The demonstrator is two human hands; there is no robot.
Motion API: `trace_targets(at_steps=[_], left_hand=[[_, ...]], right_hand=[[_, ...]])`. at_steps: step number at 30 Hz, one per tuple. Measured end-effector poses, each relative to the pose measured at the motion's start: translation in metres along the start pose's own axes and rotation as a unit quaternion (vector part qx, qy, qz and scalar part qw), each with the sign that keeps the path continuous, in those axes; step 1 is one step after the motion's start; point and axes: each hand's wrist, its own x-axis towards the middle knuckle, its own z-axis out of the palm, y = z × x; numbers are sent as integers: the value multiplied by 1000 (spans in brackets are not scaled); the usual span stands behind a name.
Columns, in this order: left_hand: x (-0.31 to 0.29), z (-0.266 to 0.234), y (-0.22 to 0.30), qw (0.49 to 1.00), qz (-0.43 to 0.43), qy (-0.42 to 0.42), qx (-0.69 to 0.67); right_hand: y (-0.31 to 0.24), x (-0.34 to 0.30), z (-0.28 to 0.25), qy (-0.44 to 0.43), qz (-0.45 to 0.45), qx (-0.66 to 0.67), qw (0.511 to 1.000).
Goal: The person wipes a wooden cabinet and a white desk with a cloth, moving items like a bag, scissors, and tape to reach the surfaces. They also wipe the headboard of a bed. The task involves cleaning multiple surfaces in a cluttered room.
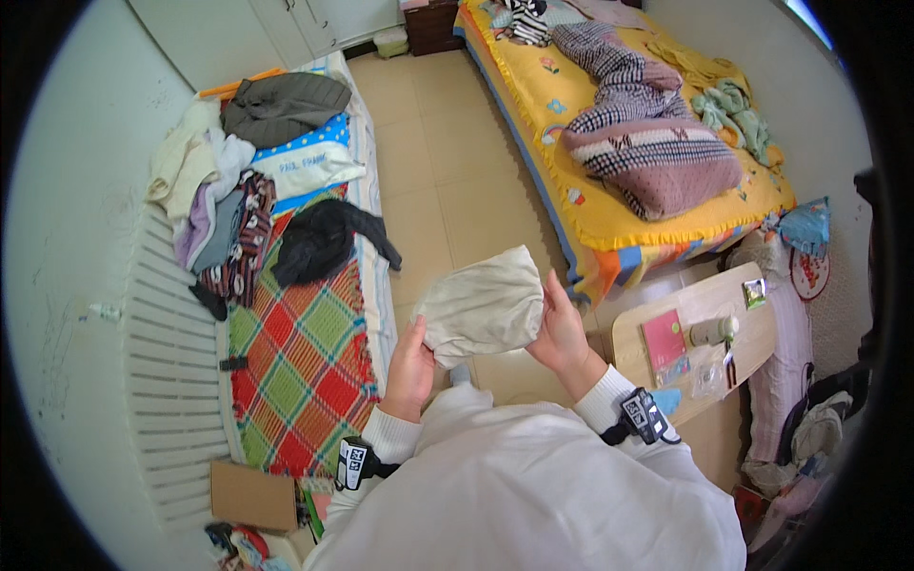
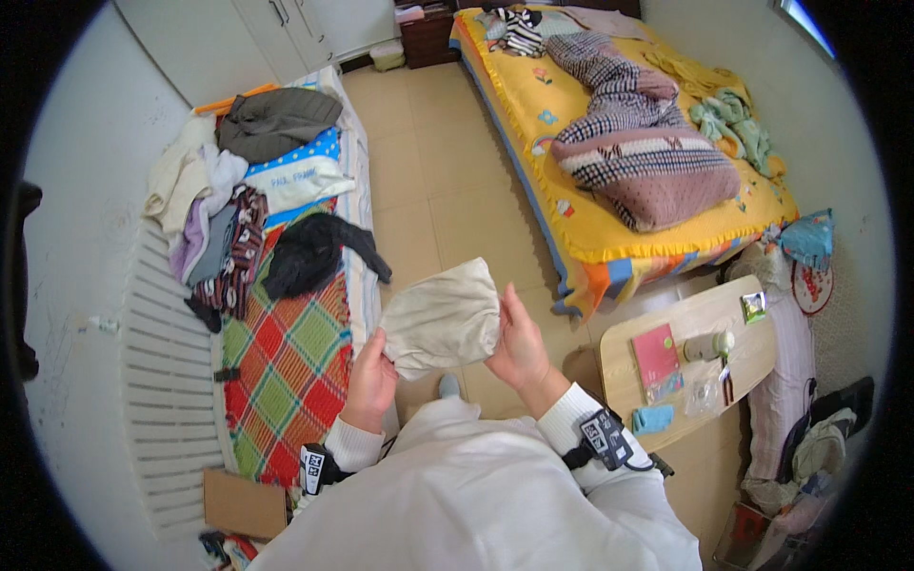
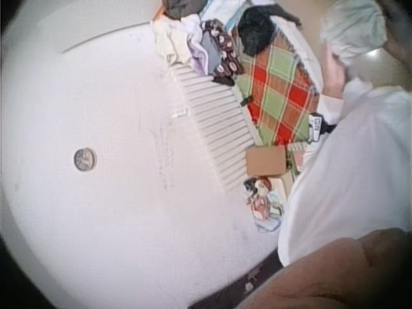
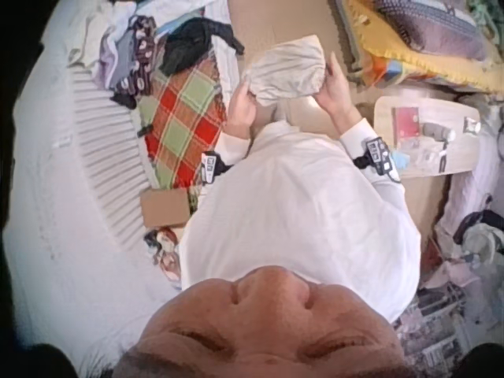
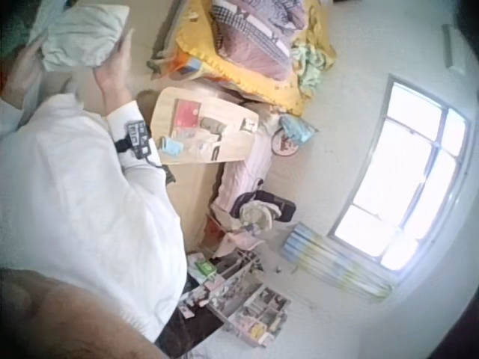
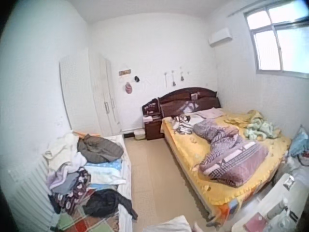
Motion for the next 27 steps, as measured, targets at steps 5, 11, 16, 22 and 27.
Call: trace_targets(at_steps=[5, 11, 16, 22, 27], left_hand=[[83, 17, 28, 996, -37, -59, -63], [167, 42, 53, 990, -52, -69, 112], [270, 50, 90, 994, -73, -7, -76], [377, 92, 140, 984, 17, -46, -169], [447, 118, 173, 955, -3, -154, -255]], right_hand=[[-6, 76, 36, 8, -83, -288, 954], [-27, 182, 38, 78, -215, -585, 778], [-127, 279, 11, 69, -131, -166, 975], [-223, 388, 5, 39, -107, -68, 991], [-254, 455, 11, 77, 40, -50, 995]])
